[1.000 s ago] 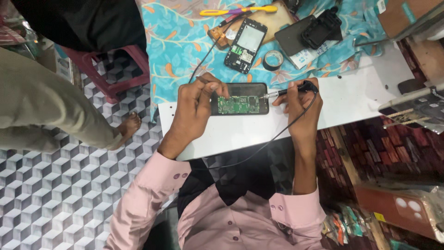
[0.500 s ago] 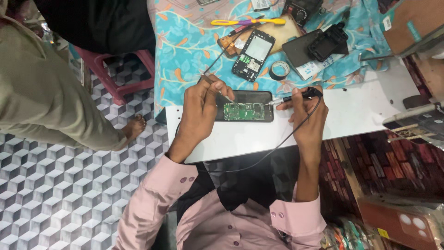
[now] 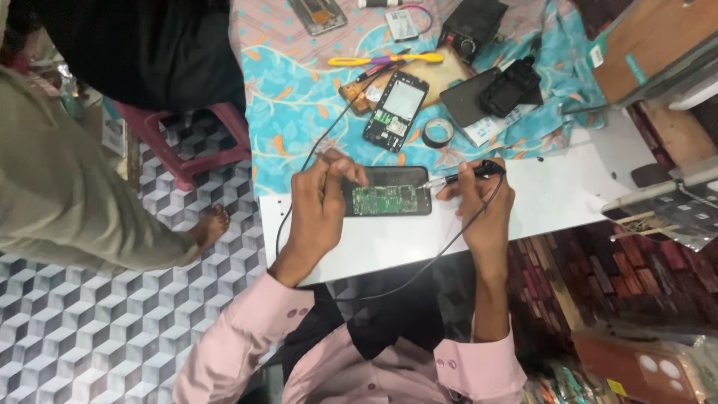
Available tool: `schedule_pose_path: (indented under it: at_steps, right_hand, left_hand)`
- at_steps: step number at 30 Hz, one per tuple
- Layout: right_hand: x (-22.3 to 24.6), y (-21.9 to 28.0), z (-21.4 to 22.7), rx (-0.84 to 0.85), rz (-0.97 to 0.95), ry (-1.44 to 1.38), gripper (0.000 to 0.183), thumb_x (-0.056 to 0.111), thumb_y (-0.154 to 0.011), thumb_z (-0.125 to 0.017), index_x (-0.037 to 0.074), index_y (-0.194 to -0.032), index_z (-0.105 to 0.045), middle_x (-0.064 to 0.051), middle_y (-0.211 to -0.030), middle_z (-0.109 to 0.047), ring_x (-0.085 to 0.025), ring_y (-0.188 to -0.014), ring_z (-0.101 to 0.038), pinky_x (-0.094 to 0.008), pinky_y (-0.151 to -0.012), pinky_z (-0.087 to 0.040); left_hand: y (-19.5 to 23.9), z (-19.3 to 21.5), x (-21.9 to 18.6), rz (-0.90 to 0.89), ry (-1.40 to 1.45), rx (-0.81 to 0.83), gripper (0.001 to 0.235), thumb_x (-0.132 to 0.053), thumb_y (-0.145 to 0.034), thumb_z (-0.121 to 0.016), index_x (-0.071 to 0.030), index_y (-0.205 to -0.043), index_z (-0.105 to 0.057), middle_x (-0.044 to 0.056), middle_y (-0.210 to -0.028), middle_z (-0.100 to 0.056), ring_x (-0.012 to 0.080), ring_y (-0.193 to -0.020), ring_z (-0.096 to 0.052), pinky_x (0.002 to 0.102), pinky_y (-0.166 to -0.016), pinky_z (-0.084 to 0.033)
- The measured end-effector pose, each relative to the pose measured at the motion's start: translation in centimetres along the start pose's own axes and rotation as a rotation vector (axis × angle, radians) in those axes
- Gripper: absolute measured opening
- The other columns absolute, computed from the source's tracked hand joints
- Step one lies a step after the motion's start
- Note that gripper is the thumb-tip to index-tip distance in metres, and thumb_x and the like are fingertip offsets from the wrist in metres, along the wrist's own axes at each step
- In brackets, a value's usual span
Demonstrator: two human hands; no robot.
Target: The person uses a soldering iron and tweezers to work on a smartphone motherboard placed on a white board. They repeatedly apply heat to specific points on the circuit board while holding the board steady with the other hand.
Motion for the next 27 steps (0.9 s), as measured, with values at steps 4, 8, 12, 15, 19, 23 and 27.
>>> schedule_pose_path:
  at_steps: [4,8,12,15,19,23,27]
  right_hand:
    - [-0.5,-0.2,0.1,0.004,-0.026,-0.028,0.019,0.023,-0.108,-0.055,0.004,-0.104,-0.056,-0.008,-0.067,-0.071,-0.009,-0.056,-0.063,-0.022,-0.048,-0.041]
    - [-0.8,-0.2,0.0,0.001,-0.055,-0.098,0.018,0.021,-0.107,-0.056,0.003,-0.107,-0.053,-0.008,-0.067,-0.069,-0.009,-0.058,-0.064,-0.022,-0.049,-0.04]
    - [-1.0,-0.1,-0.1,-0.013,-0.029,-0.132,0.016,0.017,-0.106,-0.058,0.002,-0.108,-0.054,-0.008,-0.071,-0.066,-0.009,-0.062,-0.067,-0.022,-0.05,-0.042]
    - [-1.1,-0.1,0.1,0.013,-0.065,-0.086,0.015,0.017,-0.106,-0.056,0.002,-0.108,-0.053,-0.008,-0.068,-0.069,-0.009,-0.061,-0.065,-0.022,-0.051,-0.043]
    - [-1.1,-0.3,0.0,0.035,-0.075,-0.109,0.015,0.016,-0.105,-0.055,0.002,-0.109,-0.053,-0.008,-0.07,-0.068,-0.01,-0.061,-0.066,-0.023,-0.05,-0.043]
    - [-1.3,0.1,0.3,0.023,-0.038,-0.115,0.015,0.016,-0.106,-0.055,0.002,-0.11,-0.053,-0.008,-0.07,-0.068,-0.01,-0.062,-0.066,-0.022,-0.051,-0.043]
    - [-1.3,0.0,0.1,0.004,-0.041,-0.087,0.016,0.018,-0.107,-0.056,0.002,-0.109,-0.052,-0.008,-0.069,-0.068,-0.009,-0.061,-0.065,-0.022,-0.051,-0.043]
  left_hand:
    - [0.3,0.0,0.5,-0.083,0.034,0.014,0.025,-0.006,-0.11,-0.043,0.004,-0.089,-0.054,0.011,-0.082,-0.064,0.0186,-0.081,-0.069,0.032,-0.078,-0.055]
    - [0.1,0.3,1.5,-0.012,0.156,0.018,0.027,-0.008,-0.111,-0.046,0.004,-0.088,-0.053,0.01,-0.083,-0.061,0.0198,-0.083,-0.068,0.033,-0.08,-0.054]
    - [0.3,0.4,1.8,-0.018,0.148,0.033,0.028,-0.007,-0.112,-0.046,0.005,-0.087,-0.052,0.01,-0.083,-0.06,0.0212,-0.084,-0.069,0.034,-0.081,-0.053]
    - [0.4,0.3,1.9,-0.036,0.155,0.024,0.026,-0.01,-0.112,-0.045,0.005,-0.091,-0.05,0.009,-0.083,-0.058,0.0197,-0.083,-0.069,0.033,-0.08,-0.054]
    - [0.2,0.7,2.0,-0.018,0.182,0.016,0.027,-0.01,-0.112,-0.046,0.004,-0.089,-0.051,0.01,-0.083,-0.061,0.0194,-0.084,-0.068,0.033,-0.081,-0.053]
    - [0.2,0.5,2.0,-0.012,0.162,0.025,0.027,-0.008,-0.112,-0.045,0.003,-0.089,-0.053,0.01,-0.082,-0.063,0.0193,-0.084,-0.066,0.034,-0.082,-0.052]
    - [0.5,0.4,1.6,-0.041,0.116,0.023,0.024,-0.008,-0.11,-0.044,0.004,-0.091,-0.054,0.009,-0.083,-0.059,0.019,-0.083,-0.067,0.033,-0.081,-0.054]
Point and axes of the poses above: each hand's wrist, its own y-axis away from the middle knuckle, its own z-axis out of the back of the hand, x = y × z, the point moved 3 cm from there along -y, towards the middle knuckle
